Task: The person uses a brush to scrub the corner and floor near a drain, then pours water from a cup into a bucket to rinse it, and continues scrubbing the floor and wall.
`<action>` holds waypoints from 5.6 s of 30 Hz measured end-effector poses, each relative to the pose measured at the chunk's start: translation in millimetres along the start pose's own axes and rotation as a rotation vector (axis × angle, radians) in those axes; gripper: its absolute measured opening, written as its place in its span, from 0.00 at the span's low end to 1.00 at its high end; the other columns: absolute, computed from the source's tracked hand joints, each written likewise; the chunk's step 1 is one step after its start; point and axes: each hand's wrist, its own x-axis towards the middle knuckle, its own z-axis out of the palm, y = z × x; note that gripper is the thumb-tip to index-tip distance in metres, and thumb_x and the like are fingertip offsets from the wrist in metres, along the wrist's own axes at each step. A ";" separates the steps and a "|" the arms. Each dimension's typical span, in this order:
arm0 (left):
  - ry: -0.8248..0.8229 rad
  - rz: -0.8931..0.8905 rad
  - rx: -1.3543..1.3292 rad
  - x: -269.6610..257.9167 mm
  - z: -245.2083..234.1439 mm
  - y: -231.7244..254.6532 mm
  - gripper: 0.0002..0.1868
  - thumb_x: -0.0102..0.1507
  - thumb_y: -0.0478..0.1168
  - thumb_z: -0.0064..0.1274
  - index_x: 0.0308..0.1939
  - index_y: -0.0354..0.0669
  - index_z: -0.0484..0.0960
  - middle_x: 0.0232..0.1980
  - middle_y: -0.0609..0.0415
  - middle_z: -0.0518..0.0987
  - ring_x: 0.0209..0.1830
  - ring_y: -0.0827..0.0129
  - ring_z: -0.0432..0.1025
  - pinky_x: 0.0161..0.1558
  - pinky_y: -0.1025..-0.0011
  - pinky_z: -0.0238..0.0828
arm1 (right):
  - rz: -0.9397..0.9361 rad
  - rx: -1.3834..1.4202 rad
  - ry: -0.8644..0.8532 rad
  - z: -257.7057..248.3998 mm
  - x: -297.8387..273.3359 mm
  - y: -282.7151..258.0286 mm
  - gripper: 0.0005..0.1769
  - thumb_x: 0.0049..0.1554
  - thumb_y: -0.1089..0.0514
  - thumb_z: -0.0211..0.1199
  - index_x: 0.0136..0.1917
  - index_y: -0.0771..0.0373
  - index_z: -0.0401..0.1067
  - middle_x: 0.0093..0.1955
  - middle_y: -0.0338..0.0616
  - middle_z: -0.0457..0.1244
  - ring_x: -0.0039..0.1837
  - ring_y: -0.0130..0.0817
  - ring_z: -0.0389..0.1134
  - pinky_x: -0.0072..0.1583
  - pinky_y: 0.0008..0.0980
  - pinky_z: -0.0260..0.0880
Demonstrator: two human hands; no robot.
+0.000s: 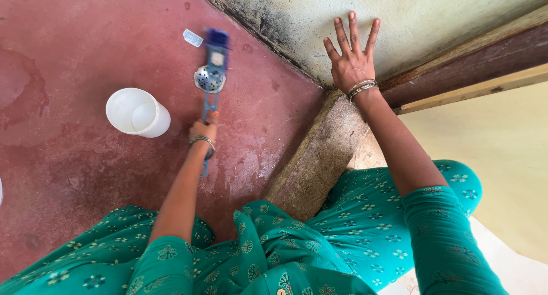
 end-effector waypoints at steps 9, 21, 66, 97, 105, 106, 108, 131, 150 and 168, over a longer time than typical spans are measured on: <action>-0.478 0.302 0.363 -93.5 50.3 36.4 0.39 0.64 0.76 0.39 0.44 0.44 0.80 0.29 0.53 0.78 0.28 0.69 0.74 0.29 0.65 0.72 | 0.003 -0.011 -0.027 -0.9 0.9 -0.1 0.36 0.55 0.56 0.59 0.78 0.42 0.69 0.91 0.48 0.37 0.89 0.55 0.20 0.74 0.76 0.10; -0.165 0.163 0.219 -34.7 6.7 25.9 0.44 0.60 0.78 0.44 0.49 0.39 0.83 0.50 0.35 0.82 0.53 0.46 0.78 0.54 0.52 0.74 | 0.005 -0.017 -0.002 -2.0 -1.1 0.9 0.35 0.56 0.57 0.58 0.77 0.42 0.70 0.91 0.47 0.37 0.89 0.54 0.20 0.74 0.76 0.10; 0.501 0.471 0.580 -63.1 -81.0 34.6 0.49 0.58 0.57 0.60 0.78 0.44 0.57 0.83 0.39 0.44 0.82 0.40 0.29 0.72 0.32 0.23 | 0.170 1.372 -0.821 -54.5 6.9 -174.5 0.56 0.43 0.60 0.70 0.80 0.65 0.50 0.37 0.43 0.70 0.37 0.30 0.71 0.40 0.32 0.72; 0.530 0.548 0.349 -50.4 -146.5 17.6 0.19 0.57 0.31 0.57 0.49 0.59 0.84 0.37 0.58 0.85 0.46 0.64 0.77 0.69 0.45 0.50 | 0.177 1.700 -0.887 23.2 40.6 -266.8 0.48 0.52 0.69 0.59 0.82 0.51 0.49 0.53 0.44 0.66 0.40 0.32 0.67 0.43 0.36 0.74; 0.597 0.749 0.350 -64.4 -147.6 30.8 0.18 0.56 0.30 0.57 0.47 0.56 0.86 0.37 0.53 0.85 0.46 0.62 0.76 0.71 0.46 0.47 | -0.022 1.316 -0.446 4.8 72.2 -255.5 0.43 0.52 0.60 0.65 0.79 0.57 0.56 0.60 0.49 0.68 0.56 0.42 0.73 0.60 0.37 0.75; 0.617 0.800 0.355 -66.4 -148.6 32.5 0.18 0.56 0.30 0.57 0.45 0.56 0.87 0.37 0.53 0.85 0.47 0.62 0.77 0.72 0.48 0.48 | -0.040 1.240 -0.406 -14.6 79.4 -249.8 0.41 0.52 0.59 0.64 0.78 0.57 0.57 0.63 0.50 0.68 0.59 0.44 0.73 0.63 0.37 0.74; 0.606 0.887 0.376 -72.8 -153.0 38.1 0.16 0.56 0.30 0.56 0.43 0.55 0.88 0.37 0.54 0.85 0.47 0.63 0.77 0.74 0.50 0.48 | -0.144 1.125 -0.207 -69.5 85.2 -230.2 0.53 0.49 0.57 0.68 0.82 0.62 0.43 0.68 0.61 0.60 0.66 0.56 0.63 0.67 0.46 0.63; 1.013 1.023 0.681 -202.4 -427.6 57.4 0.45 0.61 0.56 0.56 0.77 0.50 0.54 0.82 0.46 0.47 0.82 0.43 0.36 0.73 0.31 0.34 | 0.018 1.263 0.486 -333.1 204.0 -177.7 0.21 0.45 0.45 0.76 0.49 0.56 0.78 0.57 0.48 0.70 0.50 0.47 0.73 0.50 0.44 0.74; 1.377 0.042 0.201 -241.8 -570.3 -195.4 0.51 0.59 0.50 0.61 0.80 0.49 0.49 0.84 0.42 0.40 0.83 0.38 0.26 0.72 0.28 0.27 | -0.362 1.621 0.716 -516.4 292.8 -370.9 0.18 0.48 0.48 0.77 0.49 0.58 0.82 0.46 0.49 0.69 0.48 0.45 0.72 0.49 0.41 0.72; 1.275 -0.394 -0.284 -170.4 -576.1 -287.4 0.52 0.58 0.48 0.62 0.80 0.54 0.47 0.83 0.41 0.40 0.82 0.37 0.28 0.72 0.31 0.40 | -0.748 0.996 0.120 -505.8 342.1 -622.5 0.22 0.63 0.38 0.48 0.60 0.51 0.70 0.60 0.50 0.68 0.71 0.48 0.60 0.68 0.75 0.46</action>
